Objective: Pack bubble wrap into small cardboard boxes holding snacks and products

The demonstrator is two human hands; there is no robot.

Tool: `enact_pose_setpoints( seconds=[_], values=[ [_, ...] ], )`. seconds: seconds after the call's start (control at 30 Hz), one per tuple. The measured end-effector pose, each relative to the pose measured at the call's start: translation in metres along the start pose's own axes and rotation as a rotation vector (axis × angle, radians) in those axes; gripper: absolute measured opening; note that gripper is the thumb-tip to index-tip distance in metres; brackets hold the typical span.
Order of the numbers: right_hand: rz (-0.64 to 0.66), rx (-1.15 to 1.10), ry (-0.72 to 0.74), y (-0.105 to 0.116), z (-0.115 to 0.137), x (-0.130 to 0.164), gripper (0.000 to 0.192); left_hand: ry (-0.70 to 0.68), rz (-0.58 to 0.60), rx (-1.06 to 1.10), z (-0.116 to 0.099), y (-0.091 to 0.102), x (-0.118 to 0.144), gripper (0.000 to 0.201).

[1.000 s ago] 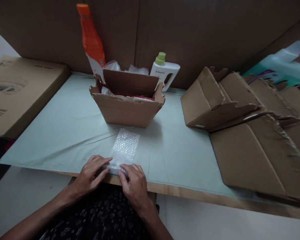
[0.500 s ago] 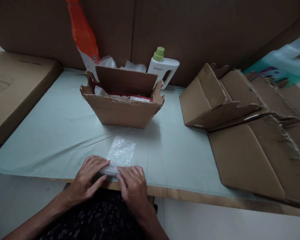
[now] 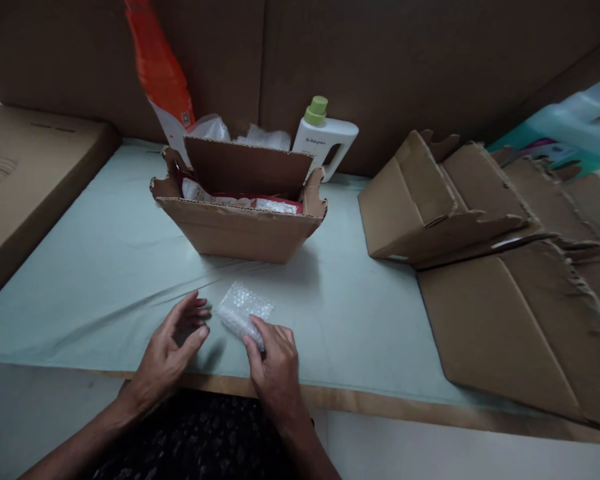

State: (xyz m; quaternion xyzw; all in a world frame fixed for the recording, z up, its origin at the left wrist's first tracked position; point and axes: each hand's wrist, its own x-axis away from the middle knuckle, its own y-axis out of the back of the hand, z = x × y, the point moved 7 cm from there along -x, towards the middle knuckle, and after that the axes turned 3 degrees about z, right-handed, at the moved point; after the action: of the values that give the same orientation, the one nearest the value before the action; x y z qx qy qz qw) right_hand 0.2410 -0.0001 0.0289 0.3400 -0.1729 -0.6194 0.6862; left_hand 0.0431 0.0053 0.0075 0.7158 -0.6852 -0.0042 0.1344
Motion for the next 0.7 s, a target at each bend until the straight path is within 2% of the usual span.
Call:
enact_pose_setpoints(
  seconds=[0.07,0.17,0.23,0.3,0.33,0.37,0.43,0.47,0.53,0.57,0.63,0.7],
  values=[
    [0.076,-0.169,-0.127,-0.003,-0.008,-0.003,0.025,0.196,0.065,0.267,0.01,-0.008,0.007,0.074],
    [0.193,-0.28,-0.125,-0.007,-0.006,0.0,0.02,0.335,0.185,0.501,0.014,-0.026,0.012,0.07],
    [0.119,-0.214,-0.087,0.002,-0.006,0.004,0.026,0.327,0.219,0.545,0.014,-0.032,0.011,0.056],
    [0.055,-0.177,-0.093,0.011,-0.011,0.007,0.049,0.28,0.283,0.503,0.011,-0.037,0.009,0.044],
    [0.079,-0.197,-0.109,0.012,-0.014,0.008,0.058,0.245,0.332,0.454,0.008,-0.039,0.008,0.039],
    [0.137,-0.231,-0.122,0.012,-0.015,0.008,0.06,0.204,0.385,0.387,0.003,-0.039,0.008,0.033],
    [0.276,-0.294,-0.109,0.014,-0.011,0.004,0.043,0.066,0.488,0.215,-0.015,-0.037,0.006,0.026],
    [0.318,-0.309,-0.081,0.02,-0.007,-0.001,0.032,-0.05,0.513,0.116,-0.03,-0.033,0.003,0.027],
    [0.346,-0.322,0.021,0.043,0.004,-0.016,0.023,-0.382,0.46,-0.106,-0.07,-0.017,-0.006,0.036],
    [0.345,-0.316,0.087,0.059,0.01,-0.026,0.021,-0.568,0.378,-0.23,-0.094,-0.007,-0.012,0.045],
    [0.301,-0.257,0.208,0.097,0.02,-0.049,0.016,-0.88,0.126,-0.49,-0.136,0.013,-0.026,0.062],
    [0.151,-0.162,0.292,0.142,0.028,-0.074,0.017,-1.043,-0.108,-0.715,-0.166,0.025,-0.044,0.067]
  ],
)
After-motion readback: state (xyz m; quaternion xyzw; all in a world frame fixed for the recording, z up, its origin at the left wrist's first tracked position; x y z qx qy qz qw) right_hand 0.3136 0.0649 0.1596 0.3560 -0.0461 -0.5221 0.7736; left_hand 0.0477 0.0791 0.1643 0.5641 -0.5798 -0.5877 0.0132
